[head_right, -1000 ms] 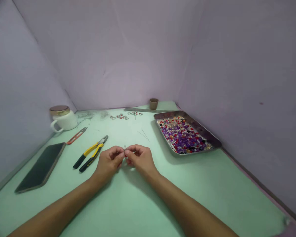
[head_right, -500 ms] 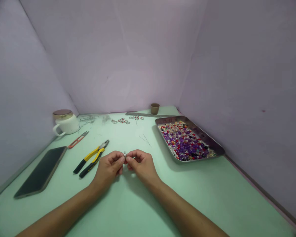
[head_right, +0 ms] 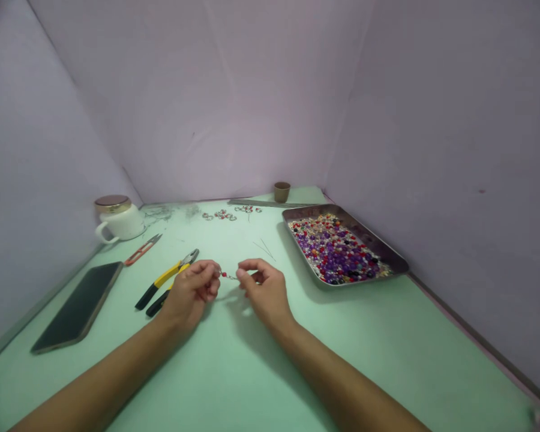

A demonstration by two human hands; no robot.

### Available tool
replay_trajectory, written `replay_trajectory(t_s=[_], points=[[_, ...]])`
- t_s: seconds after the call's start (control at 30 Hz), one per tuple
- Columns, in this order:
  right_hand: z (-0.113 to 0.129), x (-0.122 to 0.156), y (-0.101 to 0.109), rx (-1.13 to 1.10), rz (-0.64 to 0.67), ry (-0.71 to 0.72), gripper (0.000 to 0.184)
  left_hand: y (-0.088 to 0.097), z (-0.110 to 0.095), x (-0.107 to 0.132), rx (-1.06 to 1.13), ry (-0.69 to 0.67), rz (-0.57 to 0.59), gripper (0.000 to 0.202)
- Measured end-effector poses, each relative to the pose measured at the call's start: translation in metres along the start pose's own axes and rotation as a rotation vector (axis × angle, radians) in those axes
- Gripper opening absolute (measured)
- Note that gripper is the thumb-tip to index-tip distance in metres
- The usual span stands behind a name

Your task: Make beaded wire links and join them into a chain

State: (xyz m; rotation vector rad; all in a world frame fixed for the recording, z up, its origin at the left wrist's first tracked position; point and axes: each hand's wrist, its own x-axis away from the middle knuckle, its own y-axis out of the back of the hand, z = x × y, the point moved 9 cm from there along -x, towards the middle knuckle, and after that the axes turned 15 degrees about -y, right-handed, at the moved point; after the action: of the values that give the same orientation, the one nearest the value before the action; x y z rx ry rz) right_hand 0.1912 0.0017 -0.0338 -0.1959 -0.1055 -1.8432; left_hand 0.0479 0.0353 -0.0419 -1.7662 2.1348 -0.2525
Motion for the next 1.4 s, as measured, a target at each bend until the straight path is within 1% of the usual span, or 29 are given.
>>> replay_trajectory(t_s=[0.07,0.13,0.2,0.27,0.33,0.37,0.43,0.5,0.57,0.63,0.7,0.8,0.93,1.13,1.3,1.4], points=[[-0.008,-0.005,0.014,-0.143,-0.102,-0.067,0.021,0.004,0.011,-0.001,0.243,0.162,-0.084,0.003],[-0.02,-0.009,0.018,-0.293,-0.124,-0.169,0.023,0.006,0.02,0.0,0.368,0.272,-0.13,0.003],[-0.032,-0.01,0.01,-0.399,-0.053,-0.283,0.026,0.007,0.025,0.002,0.408,0.311,-0.144,0.007],[-0.036,-0.007,-0.006,-0.452,0.088,-0.357,0.029,0.005,0.031,0.005,0.424,0.339,-0.136,0.008],[-0.034,-0.002,-0.018,-0.465,0.214,-0.376,0.03,0.001,0.037,0.009,0.435,0.373,-0.118,0.008],[-0.033,0.0,-0.021,-0.465,0.244,-0.371,0.029,-0.001,0.039,0.011,0.435,0.389,-0.106,0.008],[-0.03,0.0,-0.02,-0.456,0.242,-0.355,0.028,-0.006,0.042,0.015,0.43,0.418,-0.081,0.007],[-0.029,-0.001,-0.016,-0.435,0.214,-0.344,0.026,-0.011,0.04,0.017,0.377,0.398,-0.025,0.005],[-0.029,-0.002,-0.015,-0.406,0.209,-0.337,0.024,-0.013,0.032,0.015,0.249,0.303,0.06,0.005],[-0.028,-0.003,-0.016,-0.379,0.225,-0.337,0.023,-0.014,0.024,0.013,0.084,0.19,0.131,0.01],[-0.028,-0.001,-0.019,-0.367,0.247,-0.344,0.023,-0.014,0.02,0.013,-0.042,0.129,0.16,0.014],[-0.029,0.0,-0.02,-0.378,0.251,-0.353,0.024,-0.011,0.02,0.013,-0.134,0.089,0.16,0.016],[-0.029,0.0,-0.017,-0.397,0.23,-0.353,0.023,-0.009,0.02,0.012,-0.163,0.067,0.142,0.016],[-0.029,-0.003,-0.013,-0.383,0.185,-0.356,0.021,-0.01,0.022,0.013,-0.254,0.084,0.2,0.019],[-0.034,-0.004,-0.006,-0.349,0.108,-0.379,0.022,-0.008,0.019,0.012,-0.399,0.072,0.153,0.018],[-0.036,-0.004,-0.007,-0.351,0.108,-0.4,0.018,-0.009,0.018,0.012,-0.424,0.051,0.154,0.016]])
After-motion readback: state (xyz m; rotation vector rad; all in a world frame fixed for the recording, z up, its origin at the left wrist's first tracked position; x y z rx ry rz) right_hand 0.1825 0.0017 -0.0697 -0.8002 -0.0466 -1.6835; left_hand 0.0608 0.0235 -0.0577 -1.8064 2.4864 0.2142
